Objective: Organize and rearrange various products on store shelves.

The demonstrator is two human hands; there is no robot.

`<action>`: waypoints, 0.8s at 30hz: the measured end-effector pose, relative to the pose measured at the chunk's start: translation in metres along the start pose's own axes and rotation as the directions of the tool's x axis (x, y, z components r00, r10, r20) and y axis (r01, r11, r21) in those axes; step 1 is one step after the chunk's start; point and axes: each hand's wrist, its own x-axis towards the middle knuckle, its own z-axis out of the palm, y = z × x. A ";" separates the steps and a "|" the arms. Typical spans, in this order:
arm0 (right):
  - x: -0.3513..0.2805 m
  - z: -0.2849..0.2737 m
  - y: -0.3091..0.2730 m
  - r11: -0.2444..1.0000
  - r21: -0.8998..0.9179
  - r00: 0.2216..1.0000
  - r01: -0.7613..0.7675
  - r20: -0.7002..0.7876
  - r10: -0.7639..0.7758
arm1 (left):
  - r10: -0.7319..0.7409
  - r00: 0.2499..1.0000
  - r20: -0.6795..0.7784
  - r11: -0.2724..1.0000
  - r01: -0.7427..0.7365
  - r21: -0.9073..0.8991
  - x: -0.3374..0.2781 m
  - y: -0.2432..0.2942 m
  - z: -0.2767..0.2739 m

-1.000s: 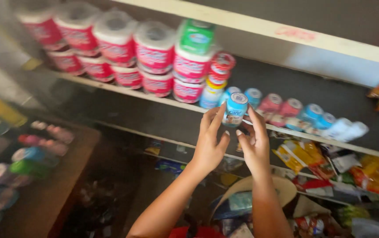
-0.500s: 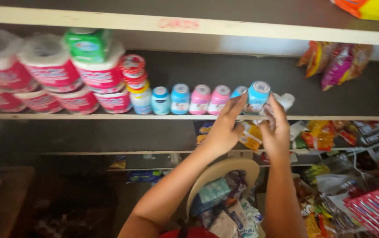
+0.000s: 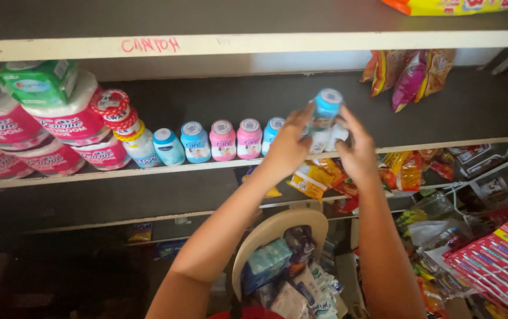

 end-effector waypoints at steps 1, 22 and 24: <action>0.001 0.003 0.003 1.000 0.006 1.000 -0.004 0.001 0.004 | -0.006 1.000 0.002 1.000 0.006 0.005 0.000 -0.007 0.000; 0.000 0.022 -0.007 0.991 -0.099 0.993 0.087 0.093 -0.078 | -0.074 0.995 -0.064 0.987 0.083 0.139 -0.013 -0.014 -0.010; 0.001 0.022 -0.011 0.987 -0.133 0.994 0.088 0.080 -0.078 | -0.095 0.993 -0.064 0.988 0.101 0.114 -0.013 -0.009 -0.012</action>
